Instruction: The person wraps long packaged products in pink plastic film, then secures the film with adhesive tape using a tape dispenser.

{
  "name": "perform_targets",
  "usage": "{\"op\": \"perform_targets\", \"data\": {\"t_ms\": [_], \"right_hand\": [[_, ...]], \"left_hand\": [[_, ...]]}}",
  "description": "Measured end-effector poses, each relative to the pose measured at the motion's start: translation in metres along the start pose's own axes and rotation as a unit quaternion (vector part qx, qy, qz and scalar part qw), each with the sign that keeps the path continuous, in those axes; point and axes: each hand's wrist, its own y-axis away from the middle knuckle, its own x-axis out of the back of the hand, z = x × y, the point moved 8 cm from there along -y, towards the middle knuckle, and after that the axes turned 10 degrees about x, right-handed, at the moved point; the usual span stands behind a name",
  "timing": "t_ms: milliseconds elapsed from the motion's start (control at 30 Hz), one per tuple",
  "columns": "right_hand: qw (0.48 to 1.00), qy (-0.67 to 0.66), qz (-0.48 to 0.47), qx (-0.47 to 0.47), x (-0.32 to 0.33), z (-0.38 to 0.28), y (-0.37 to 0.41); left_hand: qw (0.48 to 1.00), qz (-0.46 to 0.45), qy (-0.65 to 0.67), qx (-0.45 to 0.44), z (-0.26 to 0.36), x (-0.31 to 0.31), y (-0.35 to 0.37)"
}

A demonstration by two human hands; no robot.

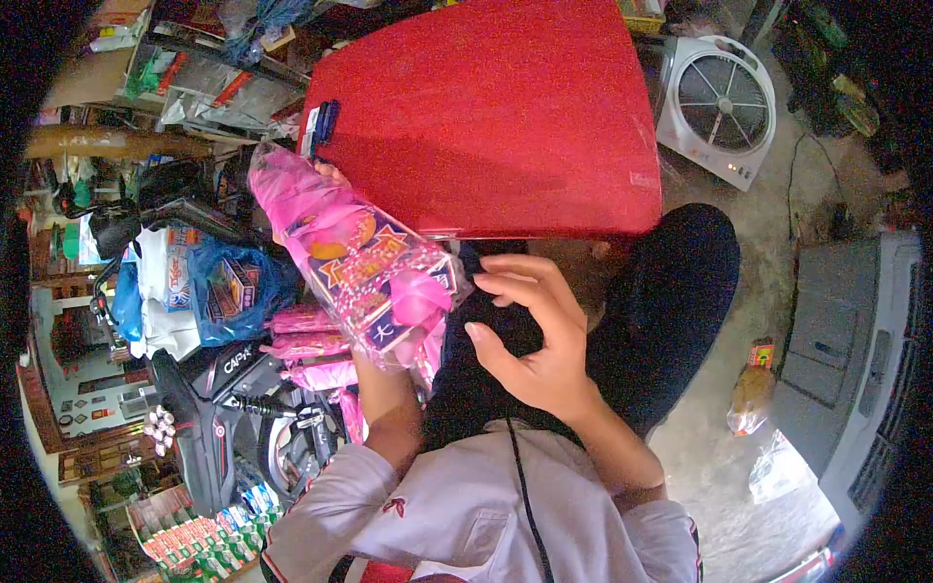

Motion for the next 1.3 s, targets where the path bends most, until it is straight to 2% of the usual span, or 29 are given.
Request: {"op": "perform_targets", "data": {"t_ms": [67,200,333,433,533,633,700,733,767,800,867,1033,1133,1233,1300], "right_hand": [[0.998,-0.05,0.04,-0.027,-0.002,0.013,0.01],[0.97,-0.179,0.085,-0.141,-0.008,0.035,0.01],[0.981,-0.159,0.061,-0.089,-0.004,0.029,-0.001],[0.981,-0.164,0.034,-0.097,-0.004,0.025,-0.01],[0.959,-0.248,0.051,-0.124,-0.006,0.035,-0.007],[0.942,-0.267,0.071,-0.191,-0.006,0.041,-0.005],[0.973,-0.143,0.135,-0.116,0.011,0.029,-0.005],[0.98,-0.08,0.166,-0.077,0.019,0.021,-0.004],[0.982,-0.073,0.173,-0.03,0.023,0.011,-0.003],[0.992,0.001,0.119,0.05,0.024,-0.007,-0.009],[0.996,0.014,0.052,0.067,0.015,-0.033,-0.02],[0.994,-0.01,0.109,-0.005,0.01,-0.02,-0.012],[0.99,0.059,0.08,0.096,0.009,-0.037,-0.014],[0.991,0.034,0.031,0.125,0.007,-0.045,-0.02],[0.991,0.052,0.039,0.115,0.012,-0.04,-0.023]], "left_hand": [[1.0,0.001,-0.013,-0.008,0.003,0.0,-0.003],[0.999,0.0,-0.035,-0.009,0.003,0.001,-0.009],[0.999,0.0,-0.047,-0.005,0.006,0.001,-0.01],[0.998,0.001,-0.058,-0.002,0.005,0.002,-0.011],[0.996,0.005,-0.086,-0.003,0.009,0.007,-0.015],[0.99,0.019,-0.142,-0.01,0.012,0.009,-0.017],[0.98,0.07,-0.182,-0.042,0.017,0.01,-0.01],[0.971,0.126,-0.191,-0.072,0.016,0.006,-0.007],[0.957,0.183,-0.201,-0.099,0.015,0.001,-0.002],[0.94,0.238,-0.209,-0.127,0.016,-0.003,0.002],[0.935,0.245,-0.212,-0.141,0.015,-0.009,0.003],[0.929,0.253,-0.212,-0.168,0.011,-0.026,0.005],[0.922,0.281,-0.204,-0.174,0.008,-0.034,0.006],[0.908,0.27,-0.268,-0.174,0.015,-0.028,0.01],[0.934,0.209,-0.247,-0.152,0.021,-0.017,0.005]]}}
